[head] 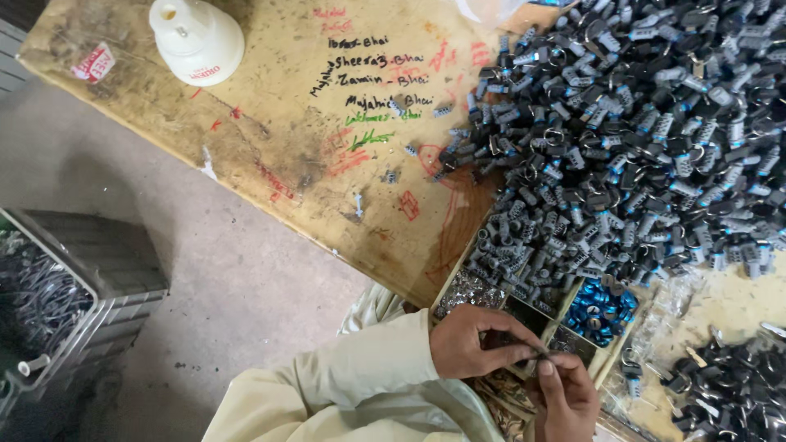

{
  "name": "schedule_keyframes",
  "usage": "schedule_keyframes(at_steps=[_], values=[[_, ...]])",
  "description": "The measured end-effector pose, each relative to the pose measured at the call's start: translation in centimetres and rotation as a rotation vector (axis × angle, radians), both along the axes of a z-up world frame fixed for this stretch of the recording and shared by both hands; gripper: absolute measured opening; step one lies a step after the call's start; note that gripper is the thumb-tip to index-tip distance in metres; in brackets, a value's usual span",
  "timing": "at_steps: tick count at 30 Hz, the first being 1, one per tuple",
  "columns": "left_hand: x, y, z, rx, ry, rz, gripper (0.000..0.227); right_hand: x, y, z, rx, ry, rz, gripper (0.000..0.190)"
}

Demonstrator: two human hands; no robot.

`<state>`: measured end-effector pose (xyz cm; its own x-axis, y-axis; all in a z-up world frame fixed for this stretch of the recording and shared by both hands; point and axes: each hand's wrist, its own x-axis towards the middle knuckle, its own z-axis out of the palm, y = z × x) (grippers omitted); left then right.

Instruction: The person assembles small keychains by hand, picking up a keyring, a gray plastic component, and a blue cap, then joining them together. The assembled keychains are placed into a compartmentalized wooden tray on the table.

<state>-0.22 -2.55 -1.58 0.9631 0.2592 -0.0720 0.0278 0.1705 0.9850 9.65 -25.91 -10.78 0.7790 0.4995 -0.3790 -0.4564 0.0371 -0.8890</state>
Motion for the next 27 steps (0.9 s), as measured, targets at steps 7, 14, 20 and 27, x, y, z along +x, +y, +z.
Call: schedule_keyframes(at_steps=[7, 14, 20, 27], values=[[-0.3, -1.0, -1.4, -0.199, -0.016, -0.011, 0.022, 0.1, -1.9, -1.4, 0.126, 0.161, 0.032, 0.007], [-0.7, 0.0, -1.9, -0.148, 0.011, -0.049, 0.02, 1.0, -1.5, -0.7, 0.256, 0.329, 0.123, 0.011], [-1.3, 0.7, -1.1, -0.056, 0.012, -0.073, 0.021, 0.2, 0.4, 1.6, -0.127, -0.111, 0.123, 0.003], [-1.4, 1.7, 0.3, -0.006, 0.174, -0.153, 0.028, 0.2, 2.4, 4.9, -0.231, -0.288, 0.134, 0.011]])
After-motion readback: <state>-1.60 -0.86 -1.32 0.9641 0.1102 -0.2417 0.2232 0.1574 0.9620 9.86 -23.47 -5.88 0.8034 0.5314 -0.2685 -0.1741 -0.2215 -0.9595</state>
